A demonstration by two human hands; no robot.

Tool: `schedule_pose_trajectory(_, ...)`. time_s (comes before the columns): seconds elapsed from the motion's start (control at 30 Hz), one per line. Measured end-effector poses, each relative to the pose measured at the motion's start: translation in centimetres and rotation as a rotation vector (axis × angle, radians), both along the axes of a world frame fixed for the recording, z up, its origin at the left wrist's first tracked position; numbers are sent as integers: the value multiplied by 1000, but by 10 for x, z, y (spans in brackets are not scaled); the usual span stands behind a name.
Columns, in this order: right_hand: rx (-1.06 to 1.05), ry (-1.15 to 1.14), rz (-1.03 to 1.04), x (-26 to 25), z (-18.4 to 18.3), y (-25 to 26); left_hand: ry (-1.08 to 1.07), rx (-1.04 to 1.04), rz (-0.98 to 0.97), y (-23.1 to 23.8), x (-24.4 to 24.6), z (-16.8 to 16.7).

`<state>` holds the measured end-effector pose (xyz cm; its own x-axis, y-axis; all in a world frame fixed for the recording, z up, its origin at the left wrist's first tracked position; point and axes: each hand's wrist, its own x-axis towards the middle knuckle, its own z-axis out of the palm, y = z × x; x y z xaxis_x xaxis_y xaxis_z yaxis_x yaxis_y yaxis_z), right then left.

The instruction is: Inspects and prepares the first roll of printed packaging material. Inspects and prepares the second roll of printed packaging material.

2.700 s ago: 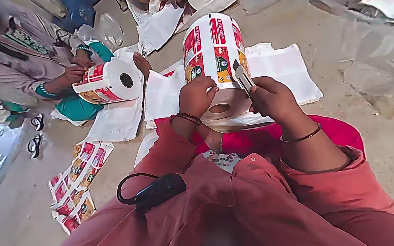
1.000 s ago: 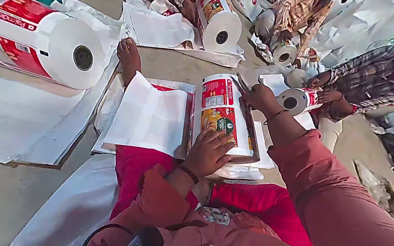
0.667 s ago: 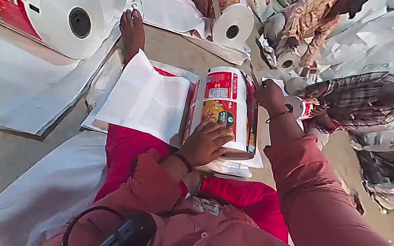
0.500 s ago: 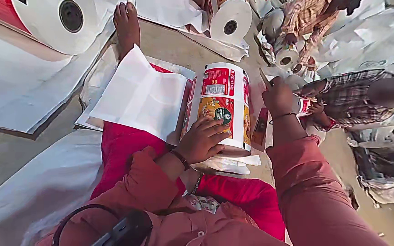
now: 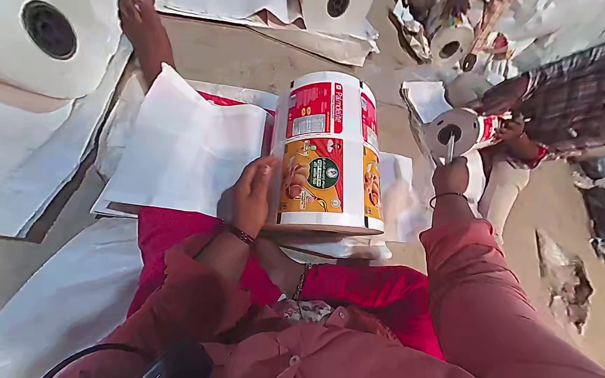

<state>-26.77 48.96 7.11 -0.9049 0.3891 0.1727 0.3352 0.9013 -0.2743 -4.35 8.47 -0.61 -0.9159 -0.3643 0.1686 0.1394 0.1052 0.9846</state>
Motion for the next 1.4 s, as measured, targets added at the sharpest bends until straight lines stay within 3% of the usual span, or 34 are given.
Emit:
schedule_pose_trajectory(0.1,-529,-100,272,19,-16,-13,-39,82,48,2,-12,-2)
schedule_pose_trajectory(0.17,-788,-355,467,49,-46,-28,-75,130,76,5,-18,-6)
schedule_pose_trajectory(0.2,-876,-472,468,62,-72,-25,-101,145,80,7,-19,-7)
schedule_pose_trajectory(0.27,-961,-551,278,71,-125,-7,-151,158,73,8,-19,-10)
schedule_pose_trajectory(0.33,-944,-416,7,59,-153,13,-195,147,31,5,-19,-11)
schedule_pose_trajectory(0.43,-786,-297,-95,34,-120,18,-214,33,-79,2,-21,-14)
schedule_pose_trajectory(0.63,-638,-159,452,28,20,-80,-194,47,-106,3,-23,-17)
schedule_pose_trajectory(0.73,-499,-206,628,20,69,-142,-179,49,-111,3,-22,-13)
schedule_pose_trajectory(0.83,-298,-278,661,2,81,-183,-210,22,-112,3,-17,-10)
schedule_pose_trajectory(0.97,-191,-303,627,-2,88,-211,-254,-26,-81,1,-14,-3)
schedule_pose_trajectory(1.4,-16,-491,668,-4,121,-225,-220,-11,-80,4,-18,-8)
